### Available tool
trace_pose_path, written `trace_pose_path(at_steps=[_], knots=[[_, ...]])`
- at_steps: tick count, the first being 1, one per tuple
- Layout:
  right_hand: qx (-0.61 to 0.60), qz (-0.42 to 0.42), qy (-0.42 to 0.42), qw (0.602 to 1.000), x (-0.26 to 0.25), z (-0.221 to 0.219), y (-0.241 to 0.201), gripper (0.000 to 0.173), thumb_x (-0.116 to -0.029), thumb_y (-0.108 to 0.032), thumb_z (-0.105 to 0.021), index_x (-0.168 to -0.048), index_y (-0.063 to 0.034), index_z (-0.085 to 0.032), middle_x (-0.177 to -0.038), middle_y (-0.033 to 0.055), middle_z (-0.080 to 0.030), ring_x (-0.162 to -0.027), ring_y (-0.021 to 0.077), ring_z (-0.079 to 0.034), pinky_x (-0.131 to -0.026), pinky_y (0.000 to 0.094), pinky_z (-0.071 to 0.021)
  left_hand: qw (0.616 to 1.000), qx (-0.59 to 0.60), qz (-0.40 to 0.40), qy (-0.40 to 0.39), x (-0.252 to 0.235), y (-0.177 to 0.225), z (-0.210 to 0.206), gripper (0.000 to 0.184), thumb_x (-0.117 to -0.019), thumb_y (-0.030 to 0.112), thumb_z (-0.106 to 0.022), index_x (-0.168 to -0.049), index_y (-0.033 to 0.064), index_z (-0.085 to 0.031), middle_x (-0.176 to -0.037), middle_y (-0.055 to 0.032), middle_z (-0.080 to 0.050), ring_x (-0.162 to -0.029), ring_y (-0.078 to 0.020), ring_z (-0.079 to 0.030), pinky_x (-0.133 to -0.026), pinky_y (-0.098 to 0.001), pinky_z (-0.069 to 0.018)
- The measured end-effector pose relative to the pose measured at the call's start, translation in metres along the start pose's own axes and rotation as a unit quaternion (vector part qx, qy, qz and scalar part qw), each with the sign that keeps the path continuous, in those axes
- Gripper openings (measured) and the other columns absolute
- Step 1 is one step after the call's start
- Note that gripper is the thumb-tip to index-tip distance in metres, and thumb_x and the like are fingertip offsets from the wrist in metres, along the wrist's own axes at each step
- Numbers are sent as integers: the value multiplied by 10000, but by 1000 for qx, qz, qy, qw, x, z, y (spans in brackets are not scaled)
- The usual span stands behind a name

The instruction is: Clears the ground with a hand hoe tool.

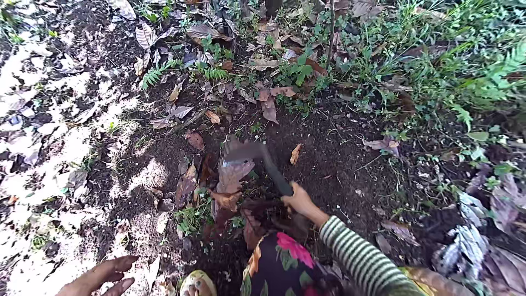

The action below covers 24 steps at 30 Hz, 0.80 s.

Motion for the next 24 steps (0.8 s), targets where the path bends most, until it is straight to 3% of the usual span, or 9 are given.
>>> trace_pose_path(at_steps=[3, 7, 10, 13, 17, 19, 20, 22, 24], knots=[[-208, 81, 132, 966, -37, 35, -55, 516, -996, -112, -651, -1398, 56, -373, -783, 142, -644, -573, 221, -655, -585, 393, -610, 1000, 6, -7, -5, 5, 0, -1, 444, -1023, 191, -628, -1354, -97, -563, -1307, -312, -631, -1168, -449, -655, -1032, -615, -493], [-341, 69, 259, 901, -90, 14, -91, 655, -1031, -278, -588, -1547, -115, -218, -943, 125, -620, -662, 207, -659, -657, 420, -604, 1000, 4, -3, 1, 8, 3, -1, 433, -1018, 178, -628, -1352, -91, -571, -1296, -311, -639, -1155, -453, -661, -1023, -618, -496], [-192, 19, 184, 964, -98, -52, -29, 752, -912, -125, -689, -1507, 22, -254, -921, 199, -680, -680, 270, -694, -664, 464, -614, 1000, 12, 0, 2, 8, 4, 0, 425, -1014, 169, -637, -1346, -89, -575, -1303, -301, -637, -1155, -426, -668, -1034, -593, -504], [-89, -60, 58, 993, -58, -61, 11, 662, -949, -135, -683, -1496, -43, -321, -913, 169, -675, -653, 243, -707, -621, 415, -626, 1000, 23, 1, 3, 6, 2, 1, 430, -1012, 170, -641, -1346, -91, -575, -1308, -300, -635, -1154, -426, -670, -1029, -588, -509], [-139, -8, 108, 984, -56, -6, -26, 604, -952, -86, -676, -1453, 1, -350, -826, 147, -662, -583, 218, -672, -571, 382, -610, 1000, 19, -9, 7, 7, -2, 1, 427, -1009, 161, -641, -1341, -99, -576, -1310, -306, -631, -1155, -441, -665, -1027, -598, -507], [-218, 47, 171, 960, -80, 11, -60, 835, -975, -80, -655, -1606, -30, -110, -936, 195, -640, -606, 242, -663, -610, 422, -612, 1000, 21, -10, 7, 8, -2, 0, 430, -1008, 170, -643, -1339, -98, -579, -1300, -302, -639, -1145, -438, -671, -1020, -596, -513], [-253, 54, 195, 946, -92, 13, -75, 854, -990, -125, -641, -1623, -75, -69, -989, 198, -625, -629, 246, -659, -634, 442, -609, 1000, 21, -7, 6, 8, 0, 1, 435, -1008, 181, -641, -1335, -98, -579, -1294, -302, -642, -1142, -436, -672, -1021, -596, -510], [-279, 45, 226, 932, -103, -3, -92, 686, -1012, -266, -621, -1546, -78, -234, -944, 156, -638, -639, 225, -653, -646, 439, -597, 1000, 18, -5, 7, 9, 1, 1, 441, -1007, 202, -644, -1335, -87, -587, -1287, -287, -652, -1138, -421, -677, -1023, -589, -511], [-238, 48, 174, 954, -107, -40, -72, 644, -979, -204, -631, -1491, -20, -287, -884, 177, -659, -654, 260, -664, -655, 470, -596, 1000, 16, -10, 10, 9, 4, 2, 436, -1007, 203, -647, -1337, -75, -591, -1295, -268, -656, -1141, -398, -683, -1024, -574, -517]])
Point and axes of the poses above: each hand's wrist, its own x-axis away from the middle knuckle, its own z-axis out of the back of the hand, y = z × x, the point moved 3 cm from there along -x, towards the middle knuckle
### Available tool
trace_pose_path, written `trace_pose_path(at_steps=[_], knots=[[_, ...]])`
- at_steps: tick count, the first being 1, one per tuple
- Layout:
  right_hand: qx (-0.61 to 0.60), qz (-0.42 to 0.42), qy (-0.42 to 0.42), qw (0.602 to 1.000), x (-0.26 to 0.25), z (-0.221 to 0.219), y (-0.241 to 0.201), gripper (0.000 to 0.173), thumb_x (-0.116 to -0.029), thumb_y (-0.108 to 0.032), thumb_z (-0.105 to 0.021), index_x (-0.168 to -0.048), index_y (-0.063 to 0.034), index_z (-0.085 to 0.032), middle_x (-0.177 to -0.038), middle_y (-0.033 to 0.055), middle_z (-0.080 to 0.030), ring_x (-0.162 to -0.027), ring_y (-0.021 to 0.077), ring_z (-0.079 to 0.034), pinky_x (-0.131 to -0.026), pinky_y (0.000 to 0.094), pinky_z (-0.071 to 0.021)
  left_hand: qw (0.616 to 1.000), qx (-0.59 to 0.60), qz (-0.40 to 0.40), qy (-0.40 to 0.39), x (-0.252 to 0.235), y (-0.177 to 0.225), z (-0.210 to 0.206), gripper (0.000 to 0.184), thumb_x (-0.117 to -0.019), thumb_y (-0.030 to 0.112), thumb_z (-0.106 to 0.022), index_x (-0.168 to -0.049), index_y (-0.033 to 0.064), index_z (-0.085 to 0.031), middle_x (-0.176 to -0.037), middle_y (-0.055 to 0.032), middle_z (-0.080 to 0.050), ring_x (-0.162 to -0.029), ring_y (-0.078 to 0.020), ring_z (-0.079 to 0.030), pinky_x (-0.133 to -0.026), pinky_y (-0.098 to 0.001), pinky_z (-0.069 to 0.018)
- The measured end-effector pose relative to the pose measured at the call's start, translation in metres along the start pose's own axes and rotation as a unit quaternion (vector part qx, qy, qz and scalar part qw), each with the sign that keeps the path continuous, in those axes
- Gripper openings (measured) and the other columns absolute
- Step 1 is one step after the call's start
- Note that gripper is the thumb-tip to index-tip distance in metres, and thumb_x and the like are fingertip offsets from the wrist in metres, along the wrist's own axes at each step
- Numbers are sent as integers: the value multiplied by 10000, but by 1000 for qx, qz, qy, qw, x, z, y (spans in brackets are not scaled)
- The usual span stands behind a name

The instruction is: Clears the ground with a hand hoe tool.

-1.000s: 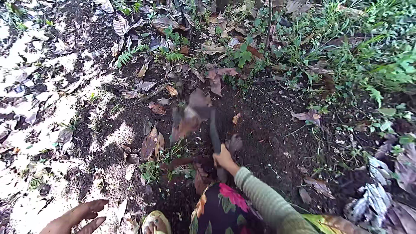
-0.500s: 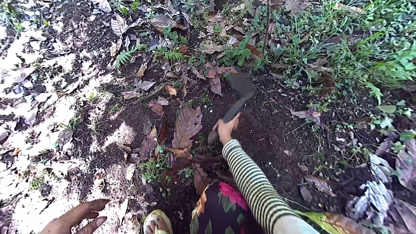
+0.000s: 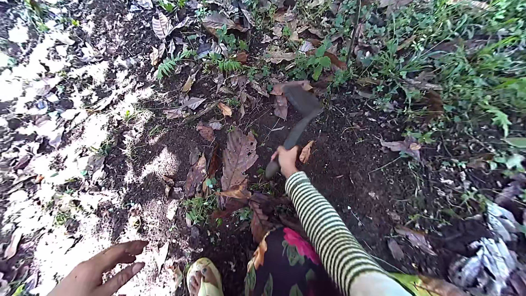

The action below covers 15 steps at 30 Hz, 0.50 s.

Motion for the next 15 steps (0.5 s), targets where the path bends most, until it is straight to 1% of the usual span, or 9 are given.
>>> trace_pose_path(at_steps=[2, 4, 5, 7, 10, 11, 12, 14, 15], knots=[[115, -45, -103, 987, 29, 2, 57, 702, -940, -136, -671, -1506, 6, -280, -912, 187, -673, -664, 258, -692, -654, 447, -620, 1000, 1, -14, 1, -2, 1, 0, 430, -1008, 198, -646, -1333, -79, -593, -1285, -268, -662, -1135, -397, -686, -1018, -571, -522], [193, -87, -156, 965, 61, 23, 78, 680, -941, -138, -683, -1500, -24, -312, -918, 176, -680, -658, 248, -707, -644, 430, -627, 1000, -2, -22, 3, -4, -3, 1, 425, -1011, 199, -640, -1328, -81, -593, -1277, -274, -662, -1129, -410, -685, -1010, -584, -522], [215, -109, -172, 955, 74, 39, 78, 647, -950, -142, -683, -1489, -42, -339, -920, 170, -679, -657, 245, -706, -642, 425, -626, 1000, -3, -19, -1, -3, -4, 0, 426, -1011, 200, -637, -1330, -80, -592, -1279, -276, -660, -1128, -414, -683, -1007, -589, -518], [209, -112, -174, 956, 77, 67, 56, 572, -948, -129, -689, -1432, -50, -393, -877, 151, -668, -615, 231, -686, -597, 405, -616, 1000, -9, -24, -3, -4, -5, 1, 423, -1007, 191, -644, -1322, -87, -596, -1269, -285, -661, -1117, -423, -682, -1002, -595, -517], [115, -49, -99, 987, 51, 78, 9, 537, -975, -113, -663, -1418, 10, -386, -822, 140, -653, -595, 216, -668, -585, 382, -612, 1000, -6, -24, -8, -5, -5, -1, 424, -1007, 184, -646, -1326, -91, -592, -1274, -291, -657, -1119, -426, -680, -1003, -595, -514], [61, -18, -57, 996, 38, 71, -5, 548, -991, -101, -652, -1433, 31, -357, -804, 145, -647, -582, 217, -664, -582, 381, -613, 1000, -5, -24, -9, -4, -6, -2, 428, -1008, 191, -644, -1326, -90, -590, -1279, -290, -654, -1121, -425, -680, -1004, -596, -515], [3, 11, -16, 1000, 23, 62, -14, 608, -1000, -91, -644, -1480, 32, -292, -809, 162, -642, -570, 226, -659, -583, 395, -614, 1000, -6, -24, -8, -3, -7, -3, 433, -1007, 205, -644, -1326, -84, -593, -1282, -283, -655, -1120, -419, -682, -1001, -593, -518], [-68, 35, 24, 997, 6, 38, -11, 841, -1011, -110, -616, -1627, -91, -43, -918, 186, -613, -570, 231, -649, -591, 424, -614, 1000, -11, -24, -6, -2, -6, -3, 447, -1002, 234, -647, -1323, -74, -601, -1276, -269, -663, -1104, -402, -692, -990, -587, -526], [-51, 36, 21, 998, 9, 28, 4, 852, -997, -111, -608, -1623, -65, -31, -918, 195, -615, -568, 231, -651, -590, 427, -615, 1000, -11, -24, -5, -1, -5, -3, 447, -1002, 233, -648, -1324, -73, -602, -1278, -267, -664, -1104, -399, -692, -991, -586, -526]])
Point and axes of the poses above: each hand's wrist, its own x-axis away from the middle knuckle, its own z-axis out of the back of the hand, y = z × x, the point moved 3 cm from there along -x, towards the middle knuckle
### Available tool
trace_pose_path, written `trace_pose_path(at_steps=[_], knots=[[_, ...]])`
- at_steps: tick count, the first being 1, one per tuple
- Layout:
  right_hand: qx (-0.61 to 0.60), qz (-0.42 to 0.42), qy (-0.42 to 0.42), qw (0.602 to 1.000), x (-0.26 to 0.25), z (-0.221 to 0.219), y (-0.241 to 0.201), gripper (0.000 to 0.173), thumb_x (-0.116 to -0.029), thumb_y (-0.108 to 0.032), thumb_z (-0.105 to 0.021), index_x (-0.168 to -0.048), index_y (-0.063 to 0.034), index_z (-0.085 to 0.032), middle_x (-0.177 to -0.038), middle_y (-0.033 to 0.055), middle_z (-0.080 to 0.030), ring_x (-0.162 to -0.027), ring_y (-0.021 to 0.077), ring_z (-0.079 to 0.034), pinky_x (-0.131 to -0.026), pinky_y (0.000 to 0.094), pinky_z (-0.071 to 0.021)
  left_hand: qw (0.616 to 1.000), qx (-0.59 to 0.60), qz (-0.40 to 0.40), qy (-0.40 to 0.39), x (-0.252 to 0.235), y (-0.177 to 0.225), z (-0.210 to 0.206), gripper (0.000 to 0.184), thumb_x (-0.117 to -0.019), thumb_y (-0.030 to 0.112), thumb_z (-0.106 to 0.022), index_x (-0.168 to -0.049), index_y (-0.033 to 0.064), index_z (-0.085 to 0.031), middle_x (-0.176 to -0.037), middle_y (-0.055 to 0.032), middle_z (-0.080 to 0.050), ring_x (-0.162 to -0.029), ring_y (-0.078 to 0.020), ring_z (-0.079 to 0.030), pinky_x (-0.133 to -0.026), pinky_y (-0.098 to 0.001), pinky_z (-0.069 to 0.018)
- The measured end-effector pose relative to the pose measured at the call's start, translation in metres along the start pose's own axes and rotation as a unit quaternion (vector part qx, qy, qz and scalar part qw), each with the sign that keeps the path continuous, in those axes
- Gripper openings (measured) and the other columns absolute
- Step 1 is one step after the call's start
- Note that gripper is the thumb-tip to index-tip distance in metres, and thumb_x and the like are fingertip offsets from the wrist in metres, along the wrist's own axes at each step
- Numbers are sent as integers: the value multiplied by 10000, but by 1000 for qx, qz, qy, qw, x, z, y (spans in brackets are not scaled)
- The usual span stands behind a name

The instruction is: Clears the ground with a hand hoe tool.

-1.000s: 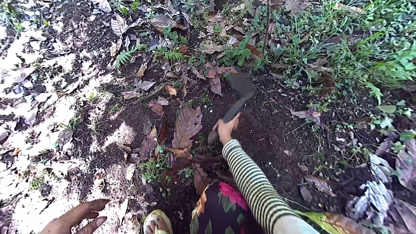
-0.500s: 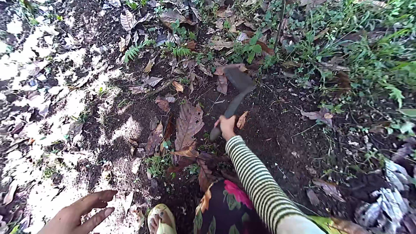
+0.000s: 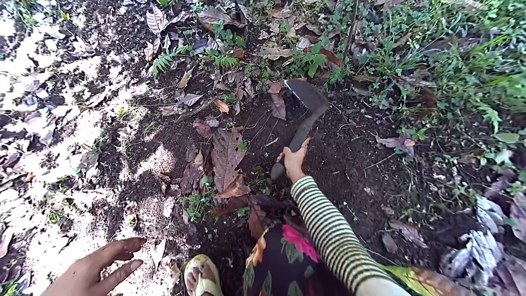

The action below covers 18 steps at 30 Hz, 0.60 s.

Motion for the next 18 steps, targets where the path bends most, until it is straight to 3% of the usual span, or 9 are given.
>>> trace_pose_path(at_steps=[2, 4, 6, 8, 12, 14, 15, 16, 18], knots=[[124, -52, -67, 989, 35, 1, 49, 707, -941, -116, -640, -1502, 40, -239, -846, 178, -673, -612, 250, -681, -623, 442, -616, 1000, 2, -6, -2, 0, 3, 1, 433, -1001, 210, -649, -1315, -85, -602, -1270, -273, -664, -1112, -402, -688, -1000, -580, -522], [203, -117, -132, 963, 75, 22, 78, 672, -938, -131, -669, -1487, 8, -307, -880, 175, -677, -638, 250, -696, -631, 437, -621, 1000, 6, -12, -1, -3, 3, 3, 419, -1004, 184, -642, -1313, -96, -598, -1268, -285, -660, -1115, -409, -686, -1006, -579, -521], [234, -164, -159, 945, 96, 50, 80, 632, -955, -144, -681, -1480, -36, -345, -875, 157, -676, -615, 230, -698, -604, 405, -625, 1000, 3, -3, -6, -2, 0, 1, 425, -1006, 187, -640, -1321, -94, -592, -1269, -290, -657, -1115, -415, -684, -1006, -581, -520], [209, -154, -153, 953, 87, 65, 55, 565, -956, -128, -681, -1427, -28, -387, -821, 144, -669, -580, 228, -681, -572, 398, -616, 1000, -5, -2, -9, -3, -2, 2, 432, -1008, 200, -645, -1324, -91, -593, -1269, -296, -656, -1119, -433, -681, -998, -598, -518], [95, -50, -51, 993, 31, 39, -3, 556, -993, -106, -642, -1432, 42, -337, -813, 155, -654, -593, 226, -674, -600, 396, -618, 1000, -3, -5, -15, -5, -2, -2, 430, -1005, 213, -650, -1319, -78, -604, -1275, -283, -659, -1116, -420, -686, -990, -595, -527], [35, -31, -9, 999, 6, 9, -9, 714, -1001, -120, -630, -1555, -8, -193, -839, 175, -651, -595, 244, -684, -610, 419, -626, 1000, -7, -2, -13, -4, 0, -1, 450, -1005, 242, -650, -1330, -66, -602, -1285, -271, -660, -1117, -409, -687, -994, -593, -523], [27, -40, -11, 999, 5, -5, -2, 726, -1001, -128, -623, -1563, -40, -173, -853, 176, -644, -589, 246, -683, -604, 425, -628, 1000, -9, 0, -10, -3, 2, -1, 453, -1002, 247, -656, -1331, -60, -604, -1284, -263, -664, -1116, -403, -690, -996, -587, -526], [55, -51, -36, 997, 12, -15, 12, 667, -993, -129, -623, -1516, -19, -225, -834, 180, -656, -593, 254, -688, -605, 432, -631, 1000, -10, 1, -8, -3, 2, -1, 452, -999, 247, -660, -1330, -57, -607, -1284, -257, -666, -1116, -397, -691, -996, -581, -529], [211, -81, -161, 961, 52, -16, 54, 664, -946, -134, -650, -1489, 14, -298, -880, 179, -674, -656, 263, -690, -657, 454, -613, 1000, -9, 0, -11, -3, 2, -1, 450, -1002, 238, -656, -1331, -64, -603, -1291, -263, -660, -1126, -401, -688, -999, -578, -529]])
Point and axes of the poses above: each hand's wrist, its own x-axis away from the middle knuckle, its own z-axis out of the back of the hand, y = z × x, the point moved 3 cm from there along -x, towards the middle knuckle
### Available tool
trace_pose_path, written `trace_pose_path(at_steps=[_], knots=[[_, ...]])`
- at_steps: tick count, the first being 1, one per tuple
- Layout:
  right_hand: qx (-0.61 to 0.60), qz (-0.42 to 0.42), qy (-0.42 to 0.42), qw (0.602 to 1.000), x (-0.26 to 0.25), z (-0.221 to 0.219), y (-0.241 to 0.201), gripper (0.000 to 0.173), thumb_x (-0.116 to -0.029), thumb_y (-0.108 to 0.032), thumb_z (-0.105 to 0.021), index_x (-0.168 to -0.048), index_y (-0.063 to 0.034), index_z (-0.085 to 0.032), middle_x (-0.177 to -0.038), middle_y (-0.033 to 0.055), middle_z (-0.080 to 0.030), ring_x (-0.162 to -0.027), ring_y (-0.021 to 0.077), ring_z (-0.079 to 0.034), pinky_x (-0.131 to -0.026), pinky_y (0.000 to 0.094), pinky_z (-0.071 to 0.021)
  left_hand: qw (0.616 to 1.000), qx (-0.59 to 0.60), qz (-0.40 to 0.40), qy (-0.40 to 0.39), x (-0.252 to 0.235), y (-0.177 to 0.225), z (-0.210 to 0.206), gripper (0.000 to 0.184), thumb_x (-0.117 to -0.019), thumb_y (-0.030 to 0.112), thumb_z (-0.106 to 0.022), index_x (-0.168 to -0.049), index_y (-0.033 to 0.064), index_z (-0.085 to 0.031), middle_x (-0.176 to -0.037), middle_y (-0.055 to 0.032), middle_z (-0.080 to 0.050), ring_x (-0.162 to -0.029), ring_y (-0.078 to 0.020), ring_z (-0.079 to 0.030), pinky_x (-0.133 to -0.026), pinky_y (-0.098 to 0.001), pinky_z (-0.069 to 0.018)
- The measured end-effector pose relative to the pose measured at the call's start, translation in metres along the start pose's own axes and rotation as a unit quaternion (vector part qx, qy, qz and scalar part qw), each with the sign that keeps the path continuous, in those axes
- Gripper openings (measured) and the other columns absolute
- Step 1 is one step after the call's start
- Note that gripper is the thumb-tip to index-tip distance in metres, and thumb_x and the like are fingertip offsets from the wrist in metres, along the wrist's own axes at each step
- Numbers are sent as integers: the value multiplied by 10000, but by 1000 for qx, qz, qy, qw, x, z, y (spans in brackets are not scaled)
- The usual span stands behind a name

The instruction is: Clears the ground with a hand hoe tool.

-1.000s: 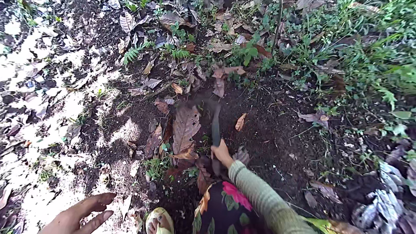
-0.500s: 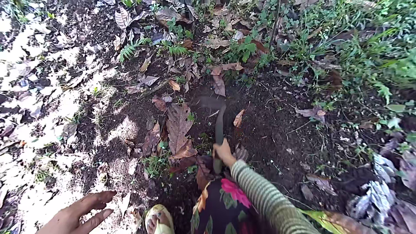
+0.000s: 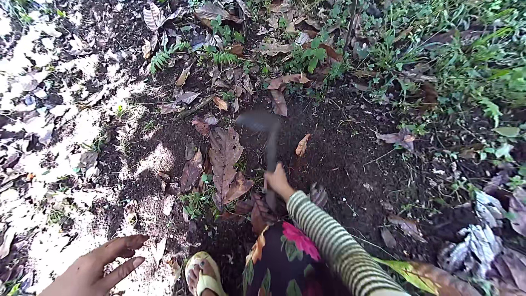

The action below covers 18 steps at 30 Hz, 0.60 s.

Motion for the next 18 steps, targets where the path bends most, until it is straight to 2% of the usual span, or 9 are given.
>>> trace_pose_path(at_steps=[2, 3, 4, 5, 7, 9, 12, 15, 18], knots=[[167, -7, -105, 980, 43, -14, 35, 703, -900, -183, -712, -1492, -5, -376, -1008, 210, -694, -800, 316, -720, -756, 513, -609, 1000, 3, -6, -7, -1, -2, -1, 445, -1009, 229, -645, -1329, -76, -595, -1293, -277, -652, -1128, -417, -682, -1003, -588, -522], [228, -7, -144, 963, 59, -14, 46, 714, -874, -205, -757, -1477, -11, -425, -1122, 242, -690, -958, 367, -716, -869, 566, -579, 1000, 5, -7, -9, -1, -4, -2, 442, -1010, 220, -643, -1328, -83, -594, -1295, -284, -650, -1129, -423, -680, -1004, -587, -521], [267, -6, -173, 948, 70, -11, 53, 721, -859, -219, -796, -1461, -6, -463, -1225, 272, -664, -1106, 412, -674, -970, 607, -521, 1000, 6, -8, -10, 0, -4, -3, 438, -1009, 210, -643, -1325, -90, -594, -1298, -290, -648, -1132, -430, -679, -1004, -585, -522], [283, 0, -186, 941, 76, -4, 52, 709, -851, -223, -814, -1438, 1, -488, -1254, 285, -650, -1153, 431, -650, -1000, 622, -492, 1000, 6, -10, -9, 0, -4, -3, 436, -1006, 202, -644, -1323, -93, -594, -1296, -293, -649, -1130, -434, -680, -1003, -586, -522], [250, 5, -161, 955, 76, 13, 29, 635, -846, -196, -784, -1389, -15, -507, -1098, 235, -687, -940, 366, -707, -847, 569, -576, 1000, 5, -6, -5, 3, -5, -3, 438, -1003, 210, -654, -1327, -80, -600, -1284, -279, -660, -1121, -425, -686, -1000, -587, -526], [148, 15, -111, 983, 59, 26, -11, 593, -920, -181, -711, -1418, -1, -445, -910, 171, -689, -677, 264, -699, -660, 455, -614, 1000, 5, -1, -4, 7, -5, -3, 436, -1000, 218, -658, -1331, -62, -606, -1271, -264, -670, -1118, -411, -689, -995, -588, -526], [-29, 54, 4, 998, 9, 26, -74, 574, -1007, -211, -650, -1449, 23, -369, -878, 163, -682, -680, 251, -691, -691, 451, -612, 1000, -2, -2, 9, 15, -6, -4, 443, -1001, 251, -654, -1321, -52, -617, -1258, -250, -680, -1100, -390, -696, -974, -571, -538], [-170, 72, 86, 979, -37, 2, -101, 561, -1025, -283, -611, -1462, -82, -323, -847, 143, -647, -589, 236, -664, -591, 436, -606, 1000, -6, -1, 20, 23, -7, -4, 445, -1002, 279, -642, -1319, -32, -629, -1255, -229, -687, -1091, -361, -706, -969, -547, -552], [-70, 37, 17, 997, -39, -28, -55, 654, -965, -169, -643, -1499, -44, -289, -842, 189, -672, -605, 277, -673, -606, 474, -602, 1000, -6, 16, 20, 31, -13, -7, 444, -1001, 306, -639, -1320, -4, -633, -1253, -198, -693, -1085, -326, -710, -962, -526, -561]])
Point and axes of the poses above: each hand's wrist, its own x-axis away from the middle knuckle, its own z-axis out of the back of the hand, y = z × x, the point moved 3 cm from there along -x, towards the middle knuckle
